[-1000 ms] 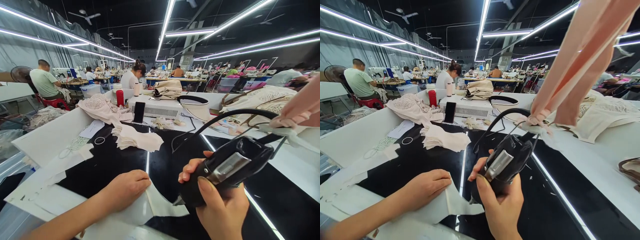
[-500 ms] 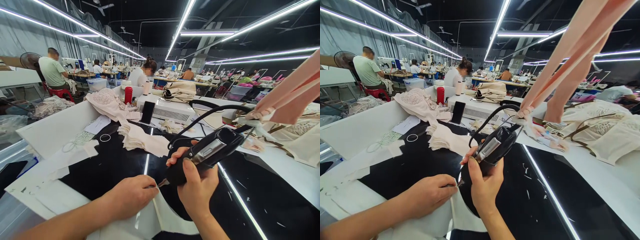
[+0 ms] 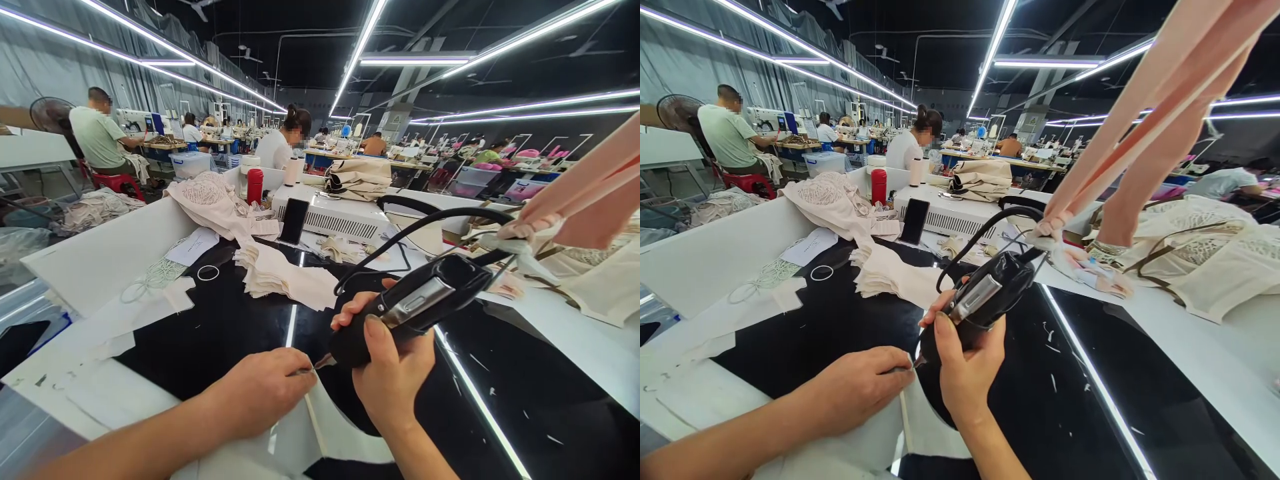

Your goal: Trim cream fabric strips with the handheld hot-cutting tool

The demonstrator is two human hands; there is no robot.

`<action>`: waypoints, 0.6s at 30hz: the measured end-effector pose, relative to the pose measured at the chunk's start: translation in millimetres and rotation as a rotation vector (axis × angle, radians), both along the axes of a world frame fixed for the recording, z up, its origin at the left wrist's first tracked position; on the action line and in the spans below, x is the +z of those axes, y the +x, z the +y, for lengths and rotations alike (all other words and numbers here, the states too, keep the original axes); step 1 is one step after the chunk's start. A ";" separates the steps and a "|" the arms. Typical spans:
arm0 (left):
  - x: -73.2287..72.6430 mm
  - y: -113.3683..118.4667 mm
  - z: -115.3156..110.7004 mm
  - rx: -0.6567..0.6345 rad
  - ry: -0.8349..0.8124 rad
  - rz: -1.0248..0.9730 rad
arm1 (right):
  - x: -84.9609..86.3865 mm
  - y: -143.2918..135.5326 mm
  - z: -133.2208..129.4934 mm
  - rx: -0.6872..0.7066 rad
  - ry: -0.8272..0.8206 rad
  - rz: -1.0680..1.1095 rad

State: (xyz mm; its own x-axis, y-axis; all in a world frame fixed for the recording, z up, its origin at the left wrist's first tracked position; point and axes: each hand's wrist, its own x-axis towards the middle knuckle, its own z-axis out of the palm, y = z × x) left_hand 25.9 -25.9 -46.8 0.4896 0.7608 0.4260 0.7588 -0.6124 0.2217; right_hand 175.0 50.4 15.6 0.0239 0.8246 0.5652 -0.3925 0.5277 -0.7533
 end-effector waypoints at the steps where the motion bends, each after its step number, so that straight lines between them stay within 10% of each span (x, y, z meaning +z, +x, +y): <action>1: -0.4 -0.1 -0.1 -0.001 0.002 -0.004 | -0.2 -0.1 0.1 0.000 0.001 -0.009; 18: 10.5 -1.9 -3.2 0.006 -0.012 0.020 | 3.9 8.8 -12.3 -0.027 -0.031 -0.003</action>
